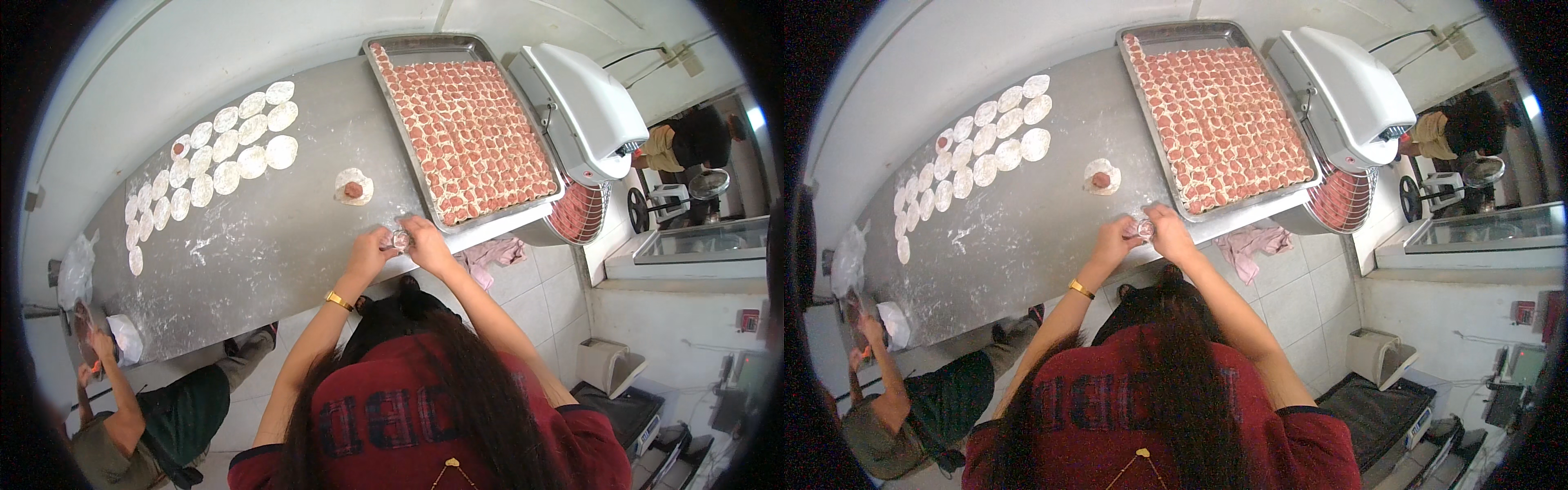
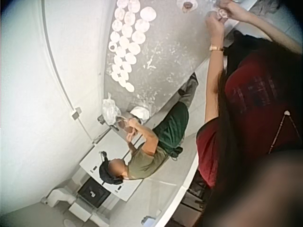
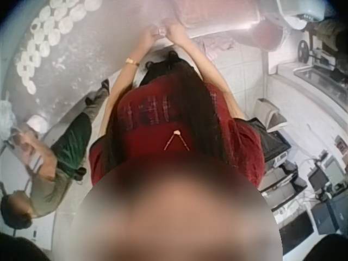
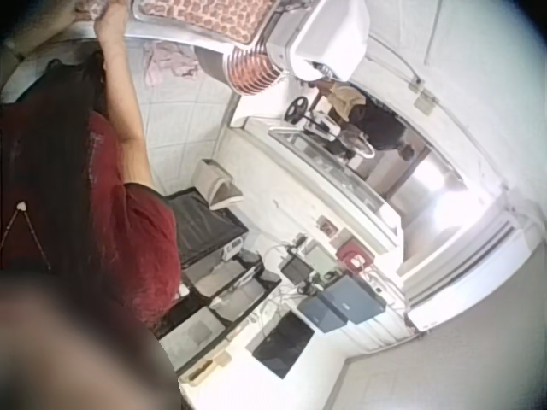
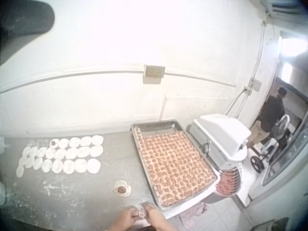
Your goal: The person places small portions of meat filling onto circular dough wrappers on a stainless steel table, folds them into dumplings, and arranges them on a metal tray. Another person assists by preparing additional wrappers nearby.
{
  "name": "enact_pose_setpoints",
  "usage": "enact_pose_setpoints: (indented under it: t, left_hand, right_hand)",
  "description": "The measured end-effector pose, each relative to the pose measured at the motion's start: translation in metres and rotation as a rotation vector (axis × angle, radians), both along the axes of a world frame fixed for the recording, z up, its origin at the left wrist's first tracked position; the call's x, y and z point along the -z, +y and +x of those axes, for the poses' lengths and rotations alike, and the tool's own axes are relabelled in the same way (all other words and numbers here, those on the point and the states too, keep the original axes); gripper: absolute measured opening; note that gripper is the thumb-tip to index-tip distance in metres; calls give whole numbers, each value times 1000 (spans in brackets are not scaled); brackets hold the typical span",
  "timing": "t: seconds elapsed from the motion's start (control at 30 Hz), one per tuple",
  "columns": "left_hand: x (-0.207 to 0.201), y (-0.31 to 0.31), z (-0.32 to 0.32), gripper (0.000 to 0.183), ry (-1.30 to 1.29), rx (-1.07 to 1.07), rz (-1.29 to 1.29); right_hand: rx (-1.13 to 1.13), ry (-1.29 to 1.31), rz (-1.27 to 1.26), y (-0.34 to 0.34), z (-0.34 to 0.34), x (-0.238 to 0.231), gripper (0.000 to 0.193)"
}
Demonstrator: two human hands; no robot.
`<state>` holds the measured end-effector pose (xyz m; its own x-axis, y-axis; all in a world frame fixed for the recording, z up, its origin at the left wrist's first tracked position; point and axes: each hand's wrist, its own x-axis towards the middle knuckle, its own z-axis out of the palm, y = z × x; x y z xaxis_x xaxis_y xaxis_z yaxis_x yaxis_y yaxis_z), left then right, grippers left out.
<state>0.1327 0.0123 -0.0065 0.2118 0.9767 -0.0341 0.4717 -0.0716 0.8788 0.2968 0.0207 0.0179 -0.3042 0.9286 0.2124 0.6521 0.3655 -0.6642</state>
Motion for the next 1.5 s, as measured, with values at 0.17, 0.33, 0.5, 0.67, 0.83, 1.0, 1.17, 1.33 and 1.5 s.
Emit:
enact_pose_setpoints:
  t: [0.17, 0.33, 0.5, 0.67, 0.83, 1.0, 1.17, 1.33, 1.5]
  left_hand:
    - [0, 4, -2, 30, -22, 15, 17]
    - [-3, 2, -4, 32, 46, 10, 86]
    - [-4, 0, -5, 30, 6, -10, 184]
    - [-3, -1, -1, 28, 2, -36, 91]
    - [-1, -3, 0, 28, -20, -71, 59]
    - [-1, -6, 0, 30, -58, -107, 85]
    - [0, -9, -5, 33, -57, -88, 70]
    - [5, -15, -22, 30, -85, -308, 21]
    - [2, -2, -41, 25, 30, -576, 78]
  right_hand:
    - [-20, -88, -125, -1, -1, 1, 38]
    - [-59, 8, -24, 2, -1, -1, 35]
    - [80, -69, -70, -6, -4, -3, 34]
    - [73, -7, -82, -2, -11, 5, 36]
    - [44, 35, 81, -2, -9, 5, 32]
    - [43, -19, -93, -6, -8, -3, 39]
    - [10, -39, -123, -4, -10, -5, 42]
    - [-167, -151, -37, -3, -11, -8, 42]
    - [-223, 61, -231, 39, 11, -28, 38]
